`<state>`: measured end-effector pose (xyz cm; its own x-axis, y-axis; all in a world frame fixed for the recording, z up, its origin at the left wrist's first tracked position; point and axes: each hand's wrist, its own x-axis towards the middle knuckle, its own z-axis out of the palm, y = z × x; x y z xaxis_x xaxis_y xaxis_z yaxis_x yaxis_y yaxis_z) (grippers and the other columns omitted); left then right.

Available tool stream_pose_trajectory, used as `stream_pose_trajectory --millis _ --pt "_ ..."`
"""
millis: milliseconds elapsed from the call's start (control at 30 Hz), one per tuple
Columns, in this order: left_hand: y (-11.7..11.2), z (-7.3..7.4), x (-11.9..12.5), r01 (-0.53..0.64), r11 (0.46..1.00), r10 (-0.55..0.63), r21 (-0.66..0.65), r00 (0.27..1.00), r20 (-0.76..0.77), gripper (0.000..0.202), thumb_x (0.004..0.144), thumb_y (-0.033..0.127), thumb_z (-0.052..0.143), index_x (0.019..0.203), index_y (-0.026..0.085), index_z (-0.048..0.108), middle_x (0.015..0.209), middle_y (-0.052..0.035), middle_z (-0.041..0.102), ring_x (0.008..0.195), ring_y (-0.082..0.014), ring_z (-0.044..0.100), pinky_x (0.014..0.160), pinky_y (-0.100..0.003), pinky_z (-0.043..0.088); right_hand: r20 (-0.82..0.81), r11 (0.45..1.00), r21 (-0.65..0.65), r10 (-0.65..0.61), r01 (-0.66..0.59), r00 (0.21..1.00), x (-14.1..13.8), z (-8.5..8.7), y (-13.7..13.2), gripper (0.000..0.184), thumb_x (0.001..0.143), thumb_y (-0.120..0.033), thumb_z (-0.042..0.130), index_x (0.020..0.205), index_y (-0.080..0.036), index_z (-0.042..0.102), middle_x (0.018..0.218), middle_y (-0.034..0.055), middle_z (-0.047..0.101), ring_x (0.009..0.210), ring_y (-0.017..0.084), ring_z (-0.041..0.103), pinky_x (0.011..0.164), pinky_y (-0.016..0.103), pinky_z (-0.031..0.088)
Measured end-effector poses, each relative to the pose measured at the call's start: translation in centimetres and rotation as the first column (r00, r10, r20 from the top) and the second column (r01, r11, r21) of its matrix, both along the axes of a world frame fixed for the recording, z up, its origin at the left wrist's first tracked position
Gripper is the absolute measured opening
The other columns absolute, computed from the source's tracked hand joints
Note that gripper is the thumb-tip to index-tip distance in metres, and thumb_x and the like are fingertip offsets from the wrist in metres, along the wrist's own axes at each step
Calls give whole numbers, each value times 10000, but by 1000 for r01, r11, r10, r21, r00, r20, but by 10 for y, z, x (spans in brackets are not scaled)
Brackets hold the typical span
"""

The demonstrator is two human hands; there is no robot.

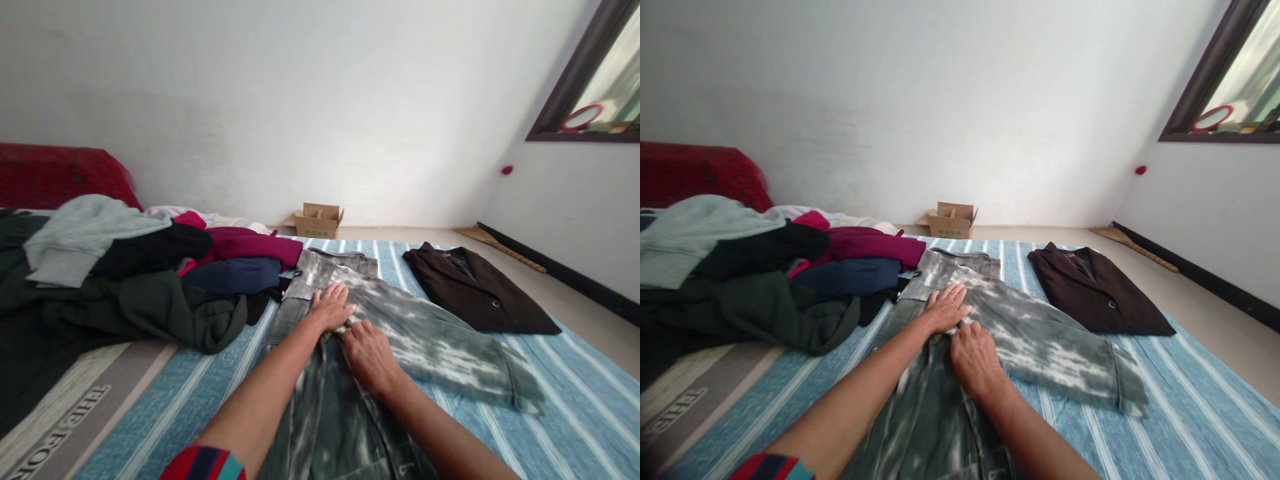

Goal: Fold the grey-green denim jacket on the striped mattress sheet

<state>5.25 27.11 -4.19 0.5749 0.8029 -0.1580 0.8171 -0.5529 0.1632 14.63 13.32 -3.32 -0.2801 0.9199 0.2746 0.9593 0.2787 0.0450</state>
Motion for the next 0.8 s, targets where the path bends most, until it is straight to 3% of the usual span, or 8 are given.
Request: stream_pose_trajectory --millis 167,400,633,800 --pt "4 -1 -1 4 1000 -4 -27 1000 8 680 895 551 170 1467 185 201 1556 -46 94 1424 -228 27 1104 -535 74 -40 999 -35 8 -10 999 -1 -4 2 204 888 -140 442 817 -171 630 859 94 624 820 225 557 660 320 425" --pt "7 -3 -1 -5 999 6 -34 1000 4 649 898 539 165 1465 227 210 1556 -30 92 1425 -217 20 1104 -530 71 -72 988 -139 -79 69 994 -5 5 4 213 887 -153 423 991 -183 607 938 91 631 849 217 571 667 304 427" --pt "6 1 0 -11 999 12 -33 999 33 636 905 516 172 1456 205 243 1550 -35 131 1423 -216 49 1103 -528 81 -61 976 -150 -168 157 984 -12 7 0 278 897 -150 383 852 -175 656 909 97 628 872 229 566 694 319 440" --pt "7 1 0 -28 999 31 -47 997 64 618 906 515 171 1446 230 272 1546 -26 156 1422 -208 70 1108 -512 77 -98 983 -160 -103 87 990 -7 10 5 252 884 -153 411 873 -175 662 913 89 629 894 213 568 681 284 435"
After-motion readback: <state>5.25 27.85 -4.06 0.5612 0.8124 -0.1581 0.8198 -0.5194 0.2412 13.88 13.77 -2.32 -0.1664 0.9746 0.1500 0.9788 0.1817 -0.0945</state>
